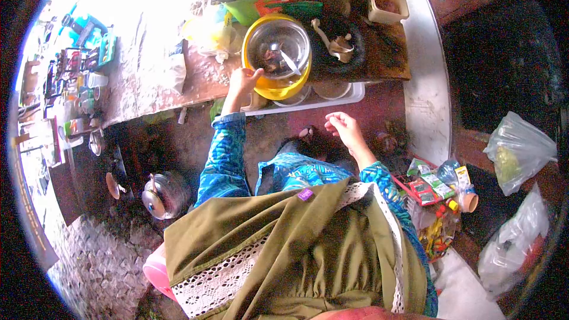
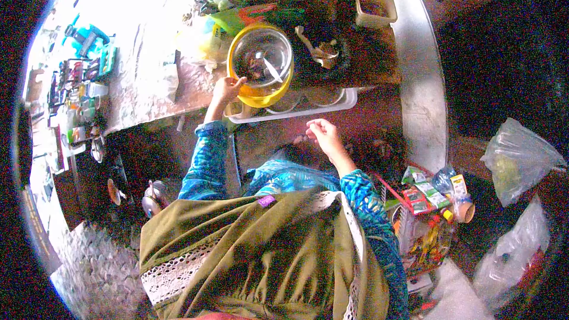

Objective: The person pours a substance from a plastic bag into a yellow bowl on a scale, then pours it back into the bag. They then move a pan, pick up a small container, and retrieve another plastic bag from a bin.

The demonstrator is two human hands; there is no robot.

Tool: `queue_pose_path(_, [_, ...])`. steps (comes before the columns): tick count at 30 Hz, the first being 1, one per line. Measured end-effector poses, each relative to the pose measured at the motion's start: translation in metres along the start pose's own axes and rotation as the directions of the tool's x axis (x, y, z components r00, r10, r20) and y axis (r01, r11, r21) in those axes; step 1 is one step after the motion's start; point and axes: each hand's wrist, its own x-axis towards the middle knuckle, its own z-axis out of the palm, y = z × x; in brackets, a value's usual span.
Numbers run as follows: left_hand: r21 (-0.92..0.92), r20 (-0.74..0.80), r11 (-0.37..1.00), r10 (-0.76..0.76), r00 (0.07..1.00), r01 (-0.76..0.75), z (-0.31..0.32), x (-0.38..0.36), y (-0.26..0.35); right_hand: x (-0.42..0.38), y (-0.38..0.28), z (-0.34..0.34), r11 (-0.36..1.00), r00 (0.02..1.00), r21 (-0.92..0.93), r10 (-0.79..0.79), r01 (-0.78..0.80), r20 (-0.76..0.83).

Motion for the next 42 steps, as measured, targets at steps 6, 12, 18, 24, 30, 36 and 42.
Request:
queue_pose_path(6, [-0.073,0.043,0.995,-0.060,0.997,0.063,0.010,0.007,-0.003,0.007,0.001,0.005,0.998,0.998,0.036,0.058,-0.059,0.019])
queue_pose_path(12, [-0.482,0.089,0.848,-0.204,0.975,0.221,0.008,-0.005,0.019,0.015,0.007,0.009,0.994,0.997,0.067,0.082,-0.083,0.013])
queue_pose_path(18, [-0.764,-0.045,0.644,0.007,0.999,-0.039,0.016,-0.004,-0.004,0.024,0.008,0.004,0.994,0.998,0.086,0.067,-0.066,-0.006])
queue_pose_path(24, [-0.736,0.053,0.669,-0.096,0.994,0.104,-0.053,-0.057,-0.048,0.075,0.015,0.020,0.994,0.995,0.093,-0.046,0.054,-0.084])
queue_pose_path(30, [-0.795,-0.095,0.605,-0.191,0.977,0.041,-0.056,-0.099,-0.140,0.135,-0.002,0.061,0.985,0.985,-0.173,-0.023,-0.008,-0.174])
queue_pose_path(36, [-0.733,-0.170,0.668,-0.361,0.917,0.127,-0.024,-0.079,-0.177,0.145,-0.017,0.084,1.000,0.992,0.021,-0.004,0.007,-0.124])
queue_pose_path(42, [-0.929,-0.014,0.345,-0.398,0.917,0.136,0.015,-0.051,-0.179,0.129,-0.013,0.080,0.999,0.978,-0.025,-0.041,0.037,-0.206])
